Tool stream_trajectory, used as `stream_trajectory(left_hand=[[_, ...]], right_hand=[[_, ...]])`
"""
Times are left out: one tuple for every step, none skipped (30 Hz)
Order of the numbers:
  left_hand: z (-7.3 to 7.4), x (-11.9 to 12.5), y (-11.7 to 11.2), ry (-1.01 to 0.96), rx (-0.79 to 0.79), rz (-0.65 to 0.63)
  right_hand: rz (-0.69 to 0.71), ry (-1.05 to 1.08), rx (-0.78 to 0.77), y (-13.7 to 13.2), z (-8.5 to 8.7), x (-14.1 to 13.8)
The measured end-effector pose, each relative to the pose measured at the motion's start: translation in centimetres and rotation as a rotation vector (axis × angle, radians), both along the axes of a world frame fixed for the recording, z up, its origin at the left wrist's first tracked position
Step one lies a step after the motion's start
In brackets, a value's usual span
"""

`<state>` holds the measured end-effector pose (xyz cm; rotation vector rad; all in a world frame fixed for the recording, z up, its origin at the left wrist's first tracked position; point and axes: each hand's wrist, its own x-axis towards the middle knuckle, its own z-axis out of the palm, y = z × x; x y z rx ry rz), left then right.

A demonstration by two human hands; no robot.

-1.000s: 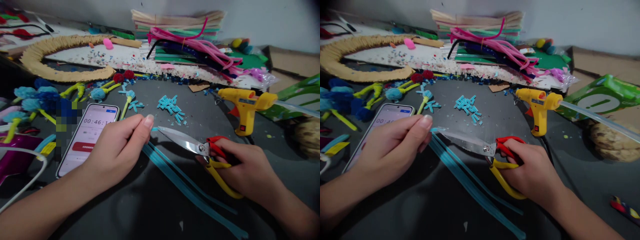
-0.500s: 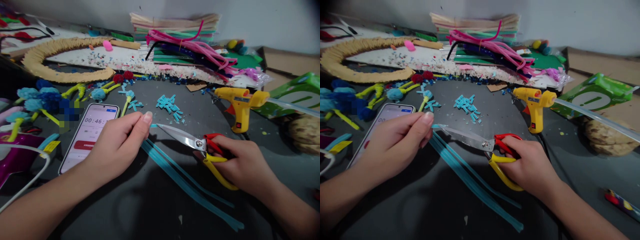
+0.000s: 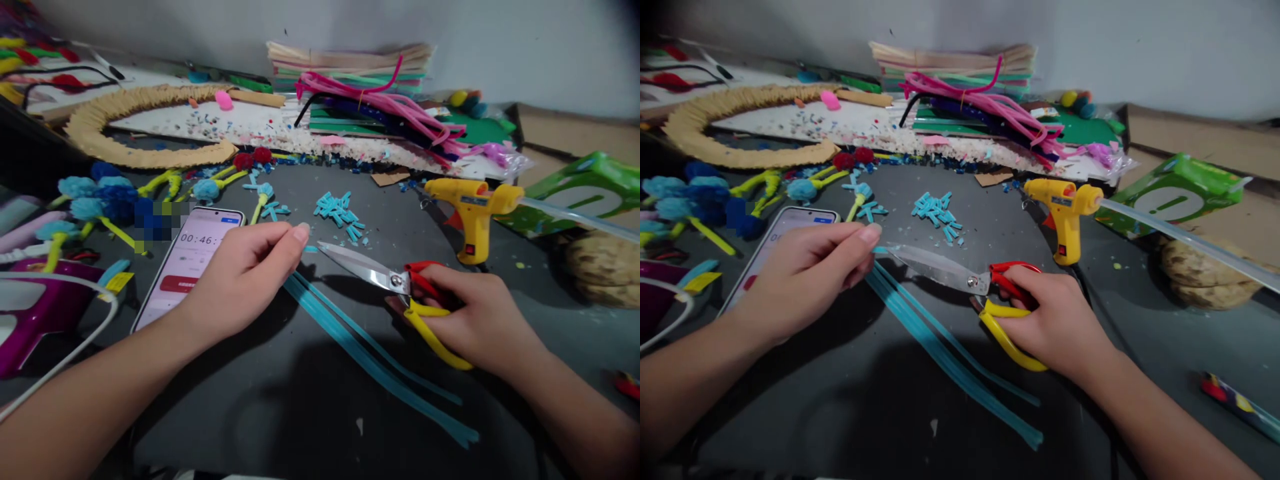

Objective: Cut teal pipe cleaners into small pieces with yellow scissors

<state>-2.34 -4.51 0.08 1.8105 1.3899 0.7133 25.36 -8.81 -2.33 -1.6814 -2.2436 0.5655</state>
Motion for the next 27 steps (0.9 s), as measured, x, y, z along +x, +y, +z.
stream_trajectory(left_hand=[[-0.05,0.01,0.02,0.001,0.000,0.002],[-0.09,0.03,0.03,0.004,0.000,0.006],[-0.12,0.05,0.03,0.009,0.000,0.012],[-0.15,0.06,0.04,0.013,0.001,0.017],[-0.17,0.07,0.04,0.012,0.003,0.019],[-0.19,0.08,0.04,0.012,0.002,0.020],[-0.22,0.08,0.05,0.010,0.001,0.019],[-0.24,0.08,0.05,0.008,-0.001,0.017],[-0.26,0.07,0.06,0.006,-0.004,0.014],[-0.28,0.07,0.06,0.006,-0.006,0.011],[-0.29,0.06,0.06,0.005,-0.007,0.008],[-0.29,0.05,0.05,0.004,-0.008,0.006],[-0.29,0.05,0.04,0.003,-0.009,0.004],[-0.27,0.05,0.02,0.003,-0.010,0.002],[-0.24,0.05,0.01,0.004,-0.010,0.000],[-0.21,0.05,-0.01,0.006,-0.011,-0.003],[-0.17,0.05,-0.02,0.010,-0.010,-0.005],[-0.14,0.05,-0.03,0.013,-0.008,-0.005],[-0.11,0.05,-0.04,0.015,-0.004,-0.006],[-0.10,0.05,-0.04,0.016,-0.001,-0.006],[-0.09,0.04,-0.03,0.015,0.002,-0.006],[-0.10,0.03,-0.03,0.012,0.004,-0.005],[-0.11,0.02,-0.02,0.010,0.005,-0.006],[-0.13,0.01,-0.02,0.007,0.007,-0.007],[-0.15,0.00,-0.02,0.005,0.010,-0.009],[-0.16,-0.01,-0.02,0.005,0.013,-0.012],[-0.17,-0.01,-0.02,0.004,0.017,-0.015]], right_hand=[[0.002,-0.003,0.005,-0.02,-0.01,0.00],[0.005,-0.003,0.007,-0.04,-0.02,0.00],[0.008,-0.003,0.011,-0.06,-0.05,0.01],[0.012,-0.003,0.015,-0.07,-0.08,0.03],[0.015,-0.004,0.018,-0.08,-0.12,0.05],[0.016,-0.006,0.019,-0.09,-0.15,0.07],[0.016,-0.009,0.021,-0.09,-0.18,0.09],[0.016,-0.014,0.021,-0.09,-0.19,0.10],[0.016,-0.018,0.024,-0.08,-0.19,0.10],[0.018,-0.022,0.025,-0.07,-0.18,0.09],[0.020,-0.022,0.029,-0.05,-0.16,0.06],[0.022,-0.022,0.032,-0.03,-0.14,0.04],[0.024,-0.021,0.034,-0.02,-0.13,0.01],[0.024,-0.020,0.036,0.00,-0.12,-0.01],[0.022,-0.019,0.037,0.01,-0.13,-0.03],[0.019,-0.016,0.034,0.02,-0.14,-0.04],[0.012,-0.010,0.033,0.02,-0.15,-0.06],[0.001,0.001,0.030,0.01,-0.16,-0.07],[-0.012,0.012,0.023,0.01,-0.15,-0.09],[-0.020,0.021,0.014,0.00,-0.13,-0.11],[-0.024,0.025,0.003,-0.01,-0.08,-0.14],[-0.024,0.023,-0.007,-0.01,-0.03,-0.16],[-0.018,0.016,-0.013,-0.02,0.02,-0.17],[-0.011,0.008,-0.015,-0.02,0.05,-0.16],[-0.005,0.003,-0.013,-0.03,0.06,-0.13],[-0.002,0.002,-0.008,-0.03,0.03,-0.08],[0.001,0.005,-0.006,-0.03,-0.02,-0.02]])
